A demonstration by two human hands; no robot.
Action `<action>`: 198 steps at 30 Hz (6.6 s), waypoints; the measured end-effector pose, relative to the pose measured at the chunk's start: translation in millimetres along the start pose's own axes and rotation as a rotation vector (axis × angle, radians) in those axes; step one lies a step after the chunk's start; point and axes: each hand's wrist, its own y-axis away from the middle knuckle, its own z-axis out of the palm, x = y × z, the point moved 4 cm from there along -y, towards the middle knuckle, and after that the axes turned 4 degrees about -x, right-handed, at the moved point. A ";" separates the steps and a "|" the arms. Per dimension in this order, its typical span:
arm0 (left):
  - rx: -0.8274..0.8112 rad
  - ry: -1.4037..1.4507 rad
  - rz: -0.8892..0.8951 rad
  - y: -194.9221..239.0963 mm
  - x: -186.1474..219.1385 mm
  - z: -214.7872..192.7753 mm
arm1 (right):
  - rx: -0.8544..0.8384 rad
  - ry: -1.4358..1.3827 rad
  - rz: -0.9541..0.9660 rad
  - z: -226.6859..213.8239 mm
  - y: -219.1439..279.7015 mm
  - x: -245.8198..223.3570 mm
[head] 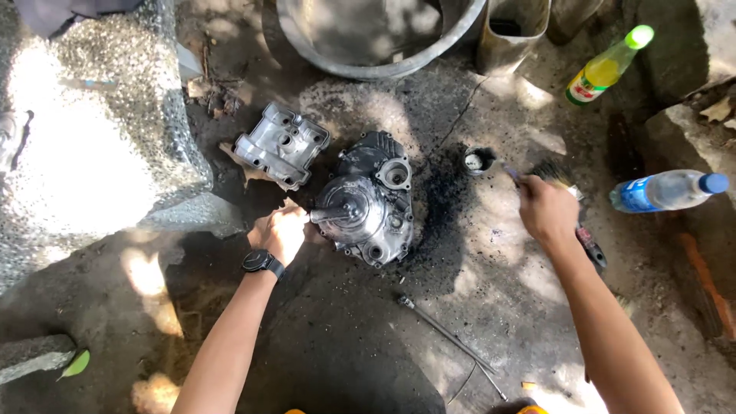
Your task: The person crouches on the ground cleaning a greasy motorcycle engine casing and a smaller metal cover. They scrape caked grime from the casing with a small metal pick, hold the casing steady with the other hand, and periodically brush loosened dirt off with a paintbrush.
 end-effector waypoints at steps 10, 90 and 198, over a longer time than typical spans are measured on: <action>-0.022 0.007 0.144 5.9 -81.5 63.8 | -0.367 0.199 0.179 52.5 -60.7 -16.3; -0.045 -0.036 0.127 1.4 -74.2 71.1 | 0.050 -0.219 -0.318 26.6 23.3 -101.0; -0.165 -0.022 0.009 -11.4 -21.5 15.7 | -0.036 -0.433 0.307 -39.3 36.2 -1.3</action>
